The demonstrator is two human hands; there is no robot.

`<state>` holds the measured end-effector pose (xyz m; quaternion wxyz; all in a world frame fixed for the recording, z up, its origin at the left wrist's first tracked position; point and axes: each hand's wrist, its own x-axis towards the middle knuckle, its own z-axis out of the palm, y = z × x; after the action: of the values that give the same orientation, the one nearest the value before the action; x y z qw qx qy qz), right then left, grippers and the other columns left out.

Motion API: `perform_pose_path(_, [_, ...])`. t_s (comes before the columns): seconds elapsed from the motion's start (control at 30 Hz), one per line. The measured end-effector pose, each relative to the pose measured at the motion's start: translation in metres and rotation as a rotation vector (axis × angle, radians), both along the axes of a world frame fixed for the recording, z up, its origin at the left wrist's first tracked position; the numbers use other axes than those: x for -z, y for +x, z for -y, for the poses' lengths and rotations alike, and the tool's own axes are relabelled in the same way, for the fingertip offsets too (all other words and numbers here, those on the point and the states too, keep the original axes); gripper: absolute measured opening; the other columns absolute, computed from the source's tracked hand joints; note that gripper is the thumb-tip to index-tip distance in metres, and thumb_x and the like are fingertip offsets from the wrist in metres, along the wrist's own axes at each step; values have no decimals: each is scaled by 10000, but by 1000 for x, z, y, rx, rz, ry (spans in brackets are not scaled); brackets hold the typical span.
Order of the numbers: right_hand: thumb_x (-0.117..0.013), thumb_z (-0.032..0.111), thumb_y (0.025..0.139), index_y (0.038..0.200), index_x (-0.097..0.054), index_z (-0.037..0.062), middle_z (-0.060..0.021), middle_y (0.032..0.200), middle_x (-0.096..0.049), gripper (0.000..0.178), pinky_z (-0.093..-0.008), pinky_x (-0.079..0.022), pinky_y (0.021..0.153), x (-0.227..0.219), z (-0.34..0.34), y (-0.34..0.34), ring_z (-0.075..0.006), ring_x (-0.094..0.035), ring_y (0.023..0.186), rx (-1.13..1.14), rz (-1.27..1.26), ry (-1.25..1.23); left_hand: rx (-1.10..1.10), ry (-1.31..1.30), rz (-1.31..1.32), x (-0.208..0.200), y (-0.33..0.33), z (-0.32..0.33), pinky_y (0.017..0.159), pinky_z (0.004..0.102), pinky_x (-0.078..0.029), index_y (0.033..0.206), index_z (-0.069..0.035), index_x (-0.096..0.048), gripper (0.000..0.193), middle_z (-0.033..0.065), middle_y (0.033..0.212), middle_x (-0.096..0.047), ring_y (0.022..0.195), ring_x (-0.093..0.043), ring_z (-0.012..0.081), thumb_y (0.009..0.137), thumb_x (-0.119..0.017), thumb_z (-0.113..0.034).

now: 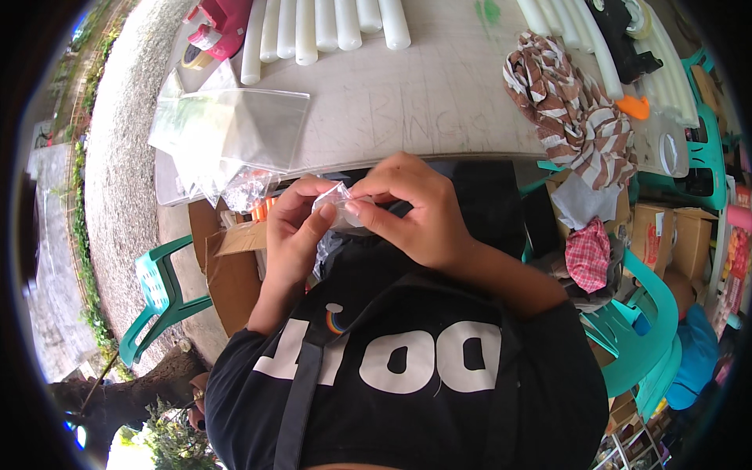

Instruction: The person places white cylindrical candles into clear plastic bags on a table, then seals the bags. The person repeats this process for multiple candles.

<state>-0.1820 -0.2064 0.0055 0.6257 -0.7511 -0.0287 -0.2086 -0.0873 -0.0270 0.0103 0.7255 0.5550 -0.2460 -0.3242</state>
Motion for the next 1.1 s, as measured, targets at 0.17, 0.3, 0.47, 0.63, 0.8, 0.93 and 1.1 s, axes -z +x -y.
perform_pose_path(0.17, [-710, -12, 870, 1011, -679, -2, -94, 979, -683, 144, -274, -540, 803, -9, -3, 0, -136, -666, 910, -15, -253, 444, -6, -11, 144, 7, 0, 2, 911, 277, -433, 1099, -13, -659, 178, 66, 1062, -607, 994, -565, 128, 930, -620, 24])
perform_pose_path(0.3, [-684, -40, 883, 1053, -682, -14, -101, 1026, -692, 172, -277, -533, 822, -13, -5, -1, -153, -669, 961, 32, -128, 157, -67, -50, 143, 6, -2, 5, 874, 271, -428, 1043, -31, -668, 169, 53, 1020, -587, 951, -547, 122, 921, -593, 58])
perform_pose_path(0.47, [-708, -68, 800, 993, -726, 15, -110, 1029, -714, 211, -295, -539, 789, -15, 6, -1, -215, -676, 906, 10, 21, -195, -75, -83, 220, 13, 0, 8, 874, 283, -440, 1005, -38, -659, 155, 53, 1009, -581, 953, -545, 138, 910, -585, 60])
perform_pose_path(0.63, [-744, -46, 768, 988, -730, 41, -93, 1037, -711, 237, -313, -533, 754, -8, 8, -2, -219, -652, 860, 23, 149, -349, 100, -207, 383, 37, 22, 9, 871, 313, -457, 985, -47, -658, 66, 81, 1042, -581, 991, -550, 184, 933, -641, -85])
perform_pose_path(0.8, [-789, -28, 733, 1014, -734, 64, -85, 1137, -681, 301, -324, -523, 737, -8, 13, -7, -217, -629, 861, -37, 214, -466, 171, -267, 368, 44, 28, 6, 870, 337, -466, 978, -72, -655, 113, 143, 1137, -570, 1036, -556, 218, 950, -657, -181])
perform_pose_path(0.93, [-812, -5, 712, 1020, -739, 77, -87, 1192, -657, 328, -324, -520, 737, -4, 13, -9, -216, -623, 875, -12, 261, -558, 174, -218, 325, 28, 23, 5, 920, 352, -470, 981, -80, -625, 77, 164, 1181, -563, 1097, -576, 248, 926, -666, -115])
perform_pose_path(1.1, [-809, 114, 765, 1025, -729, 98, -68, 1132, -650, 273, -342, -540, 803, -5, 18, -12, -227, -627, 923, 29, 231, -619, 212, -133, 189, 13, 16, 14, 990, 394, -459, 956, -84, -577, 174, 200, 1265, -563, 1233, -569, 313, 876, -653, 50])
